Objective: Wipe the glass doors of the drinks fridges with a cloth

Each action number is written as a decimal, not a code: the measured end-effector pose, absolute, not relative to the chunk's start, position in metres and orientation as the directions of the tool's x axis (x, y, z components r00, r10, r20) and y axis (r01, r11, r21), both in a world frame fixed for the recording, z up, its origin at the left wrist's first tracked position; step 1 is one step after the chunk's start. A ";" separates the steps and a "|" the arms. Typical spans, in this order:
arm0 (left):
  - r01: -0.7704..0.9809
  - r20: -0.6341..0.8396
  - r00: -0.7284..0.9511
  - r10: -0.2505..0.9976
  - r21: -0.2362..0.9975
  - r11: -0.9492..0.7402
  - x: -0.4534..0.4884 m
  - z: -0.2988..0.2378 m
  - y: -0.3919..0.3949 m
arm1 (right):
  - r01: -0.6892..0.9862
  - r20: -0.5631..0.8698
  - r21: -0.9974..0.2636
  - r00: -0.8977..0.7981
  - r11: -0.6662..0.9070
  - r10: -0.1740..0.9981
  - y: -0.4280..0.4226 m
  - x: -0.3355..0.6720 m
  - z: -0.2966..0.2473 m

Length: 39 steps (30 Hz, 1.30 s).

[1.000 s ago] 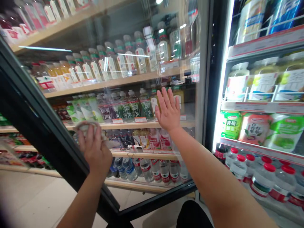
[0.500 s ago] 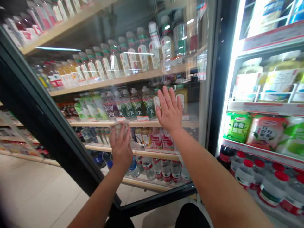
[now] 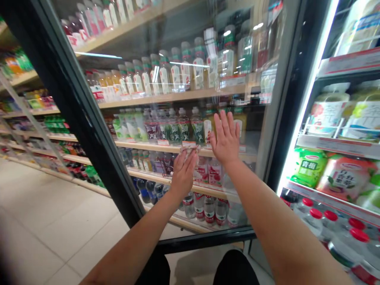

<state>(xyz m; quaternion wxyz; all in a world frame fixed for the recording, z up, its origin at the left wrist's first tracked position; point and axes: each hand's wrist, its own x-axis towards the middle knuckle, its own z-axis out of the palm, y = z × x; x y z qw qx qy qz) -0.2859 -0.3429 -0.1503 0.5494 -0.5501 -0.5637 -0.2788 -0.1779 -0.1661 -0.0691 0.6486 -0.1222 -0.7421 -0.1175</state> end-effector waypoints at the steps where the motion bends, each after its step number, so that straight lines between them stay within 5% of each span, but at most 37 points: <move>1: 0.933 0.927 0.206 0.314 -0.282 0.223 -0.284 -0.155 -0.342 | 0.313 0.990 0.009 -0.133 0.950 0.035 -0.169 -0.175 -0.071; 7: 0.972 0.971 0.061 0.229 -0.110 0.209 -0.280 -0.138 -0.338 | 0.026 0.907 0.181 -0.392 0.983 -0.156 -0.224 -0.163 -0.121; 9: 0.974 0.962 0.057 0.268 -0.112 0.196 -0.282 -0.135 -0.341 | -0.050 0.890 0.136 -0.432 0.989 -0.145 -0.245 -0.170 -0.140; 12: 0.960 0.914 0.176 0.364 -0.241 0.141 -0.291 -0.139 -0.359 | -0.002 0.909 -0.017 -0.416 1.000 0.015 -0.264 -0.187 -0.150; 15: 0.898 0.871 0.291 0.396 -0.392 0.201 -0.309 -0.140 -0.394 | 0.088 0.920 -0.043 -0.386 0.995 0.074 -0.273 -0.201 -0.151; 21: 0.789 0.963 -0.041 0.267 -0.133 0.600 -0.346 -0.122 -0.443 | 0.179 0.953 0.177 -0.278 0.968 -0.123 -0.283 -0.216 -0.184; 25: 0.769 0.946 -0.043 0.321 -0.173 0.615 -0.355 -0.121 -0.442 | 0.126 0.921 0.326 -0.265 0.937 -0.285 -0.287 -0.220 -0.177; 31: 0.774 0.959 -0.025 0.282 -0.160 0.612 -0.360 -0.128 -0.437 | 0.146 0.971 0.196 -0.166 0.970 -0.171 -0.289 -0.231 -0.127; 36: 0.762 0.966 0.034 0.257 -0.191 0.619 -0.359 -0.128 -0.438 | 0.052 0.917 0.338 -0.244 0.940 -0.316 -0.294 -0.241 -0.134; 39: 0.744 0.965 0.041 0.261 -0.203 0.637 -0.358 -0.128 -0.439 | 0.081 0.944 0.289 -0.188 0.954 -0.270 -0.300 -0.249 -0.107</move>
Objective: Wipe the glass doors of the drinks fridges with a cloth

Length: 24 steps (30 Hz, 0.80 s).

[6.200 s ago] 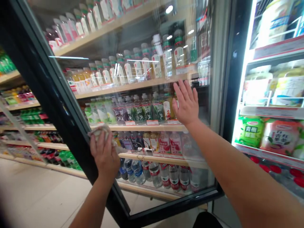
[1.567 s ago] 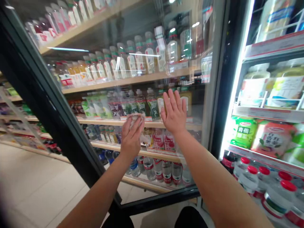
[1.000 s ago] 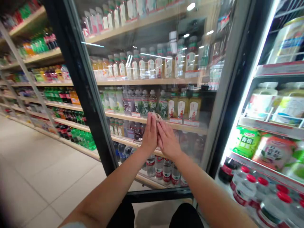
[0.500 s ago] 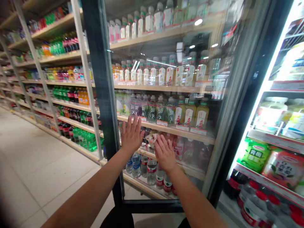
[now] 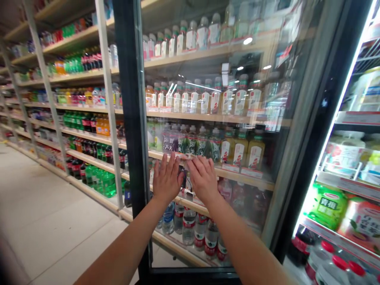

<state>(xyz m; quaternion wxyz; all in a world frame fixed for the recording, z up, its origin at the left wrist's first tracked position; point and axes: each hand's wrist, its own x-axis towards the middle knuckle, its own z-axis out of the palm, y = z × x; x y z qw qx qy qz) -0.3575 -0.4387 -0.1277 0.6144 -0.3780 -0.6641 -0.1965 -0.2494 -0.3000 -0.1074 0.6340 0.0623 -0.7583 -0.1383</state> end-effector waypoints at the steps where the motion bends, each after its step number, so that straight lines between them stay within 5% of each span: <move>1: 0.738 0.965 0.040 0.261 -0.204 0.643 -0.357 -0.128 -0.439 | 0.099 0.960 0.243 -0.165 0.965 -0.225 -0.303 -0.253 -0.096; 4: 0.730 0.964 0.029 0.263 -0.200 0.653 -0.358 -0.129 -0.439 | 0.127 0.981 0.143 -0.153 0.982 -0.123 -0.313 -0.263 -0.076; 10: 0.760 0.961 0.012 0.276 -0.188 0.623 -0.360 -0.131 -0.439 | 0.074 0.913 0.292 -0.318 0.953 -0.255 -0.314 -0.260 -0.088; 15: 0.776 0.965 -0.002 0.262 -0.163 0.609 -0.358 -0.130 -0.439 | 0.212 0.991 0.099 -0.113 0.972 -0.077 -0.286 -0.238 -0.075; 20: 0.777 0.971 0.052 0.232 -0.186 0.602 -0.359 -0.128 -0.438 | 0.055 0.874 0.383 -0.344 0.922 -0.343 -0.285 -0.227 -0.105; 24: 0.772 0.970 0.027 0.241 -0.173 0.612 -0.361 -0.128 -0.437 | 0.082 0.923 0.288 -0.291 0.954 -0.253 -0.273 -0.217 -0.097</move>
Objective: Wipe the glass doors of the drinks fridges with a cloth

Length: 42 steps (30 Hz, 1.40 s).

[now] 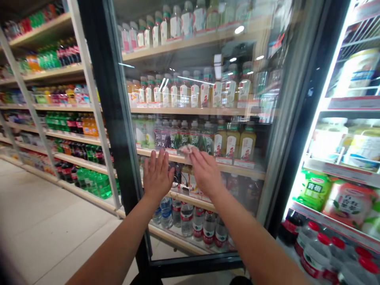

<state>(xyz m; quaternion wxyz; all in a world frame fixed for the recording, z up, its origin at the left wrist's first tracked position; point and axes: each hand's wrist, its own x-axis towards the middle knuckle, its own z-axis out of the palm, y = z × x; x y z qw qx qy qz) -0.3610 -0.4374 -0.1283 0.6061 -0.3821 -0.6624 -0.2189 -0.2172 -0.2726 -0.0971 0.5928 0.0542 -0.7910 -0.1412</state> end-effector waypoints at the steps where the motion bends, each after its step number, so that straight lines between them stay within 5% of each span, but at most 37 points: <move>1: 0.779 0.969 0.017 0.246 -0.167 0.605 -0.361 -0.129 -0.437 | 0.116 0.956 0.222 -0.223 0.968 -0.193 -0.268 -0.215 -0.094; 4: 0.804 0.969 -0.007 0.249 -0.142 0.577 -0.362 -0.129 -0.438 | 0.185 0.982 0.151 -0.141 0.971 -0.126 -0.261 -0.208 -0.104; 9: 0.779 0.963 -0.012 0.270 -0.160 0.607 -0.365 -0.129 -0.438 | 0.001 0.792 0.465 -0.446 0.885 -0.416 -0.269 -0.200 -0.153; 16: 0.774 0.966 -0.006 0.259 -0.160 0.613 -0.373 -0.129 -0.433 | 0.137 0.991 0.098 -0.108 0.986 -0.084 -0.229 -0.191 -0.121; 22: 0.750 0.966 0.049 0.253 -0.203 0.629 -0.380 -0.128 -0.430 | 0.009 0.905 0.246 -0.361 0.969 -0.226 -0.243 -0.188 -0.192; 25: 0.741 0.965 0.072 0.252 -0.220 0.635 -0.385 -0.126 -0.428 | -0.056 0.889 0.283 -0.360 0.957 -0.284 -0.241 -0.193 -0.199; 31: 0.707 0.960 0.101 0.262 -0.255 0.659 -0.394 -0.138 -0.432 | -0.048 0.994 0.086 -0.065 0.995 -0.089 -0.210 -0.194 -0.146; 34: 0.701 0.952 0.114 0.285 -0.280 0.656 -0.394 -0.144 -0.437 | -0.044 0.996 0.018 -0.082 0.999 -0.022 -0.211 -0.185 -0.152; 39: 0.744 0.952 0.072 0.297 -0.249 0.620 -0.390 -0.132 -0.433 | -0.059 0.947 0.179 -0.259 0.982 -0.188 -0.212 -0.178 -0.163; 42: 0.746 0.953 0.057 0.298 -0.239 0.622 -0.389 -0.128 -0.430 | 0.009 0.986 0.113 -0.126 0.994 -0.111 -0.213 -0.193 -0.147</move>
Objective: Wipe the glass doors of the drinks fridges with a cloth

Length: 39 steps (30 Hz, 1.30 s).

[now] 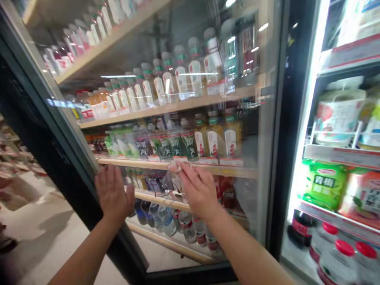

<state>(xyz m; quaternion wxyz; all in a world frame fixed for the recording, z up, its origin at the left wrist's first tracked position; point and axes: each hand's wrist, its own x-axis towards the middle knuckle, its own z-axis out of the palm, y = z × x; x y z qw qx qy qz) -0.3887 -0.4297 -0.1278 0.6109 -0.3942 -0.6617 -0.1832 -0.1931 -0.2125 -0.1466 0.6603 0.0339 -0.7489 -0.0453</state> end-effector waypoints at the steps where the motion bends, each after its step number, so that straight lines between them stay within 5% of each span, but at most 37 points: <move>1: 0.742 0.952 0.062 0.299 -0.244 0.625 -0.389 -0.128 -0.431 | 0.038 0.997 0.047 -0.063 0.998 -0.044 -0.216 -0.200 -0.141; 2: 0.736 0.952 0.069 0.299 -0.251 0.629 -0.388 -0.128 -0.433 | 0.059 1.000 0.008 -0.028 0.998 -0.007 -0.221 -0.206 -0.137; 5: 0.713 0.952 0.066 0.299 -0.255 0.653 -0.384 -0.127 -0.438 | -0.033 0.923 0.346 -0.168 0.937 -0.347 -0.232 -0.211 -0.134; 7: 0.709 0.959 0.044 0.281 -0.228 0.667 -0.373 -0.124 -0.435 | -0.060 0.882 0.410 -0.227 0.910 -0.412 -0.222 -0.198 -0.132; 12: 0.738 0.987 -0.160 0.031 0.099 0.667 -0.319 -0.111 -0.390 | 0.132 1.000 -0.013 0.010 0.991 0.012 -0.142 -0.136 -0.132; 14: 0.693 0.954 -0.284 -0.091 0.270 0.669 -0.301 -0.106 -0.369 | 0.143 0.999 -0.020 0.031 0.990 0.016 -0.118 -0.116 -0.150; 16: 0.638 0.931 -0.338 -0.140 0.336 0.693 -0.291 -0.103 -0.354 | 0.110 0.991 0.105 -0.092 0.988 -0.095 -0.105 -0.101 -0.171; 18: 0.621 0.938 -0.321 -0.128 0.311 0.719 -0.287 -0.101 -0.346 | 0.072 0.960 0.204 -0.212 0.976 -0.185 -0.097 -0.091 -0.184; 20: 0.648 0.959 -0.280 -0.036 0.217 0.731 -0.282 -0.103 -0.340 | 0.113 0.973 0.166 -0.179 0.980 -0.144 -0.088 -0.084 -0.182; 23: 0.741 0.964 -0.110 0.243 -0.084 0.667 -0.267 -0.111 -0.318 | 0.227 0.999 -0.039 0.007 0.973 0.038 -0.078 -0.079 -0.172; 25: 0.780 0.929 0.028 0.368 -0.251 0.573 -0.253 -0.118 -0.296 | 0.239 1.000 -0.016 -0.013 0.971 0.020 -0.079 -0.079 -0.177; 29: 0.807 0.928 0.008 0.373 -0.227 0.546 -0.237 -0.131 -0.256 | 0.110 0.942 0.222 -0.280 0.969 -0.184 -0.087 -0.075 -0.206; 35: 0.797 0.946 0.031 0.323 -0.218 0.563 -0.247 -0.140 -0.245 | 0.174 0.997 -0.005 -0.072 0.985 0.018 -0.071 -0.072 -0.192; 39: 0.764 0.945 0.025 0.325 -0.228 0.603 -0.250 -0.141 -0.245 | 0.081 0.968 0.115 -0.232 0.990 -0.093 -0.081 -0.078 -0.216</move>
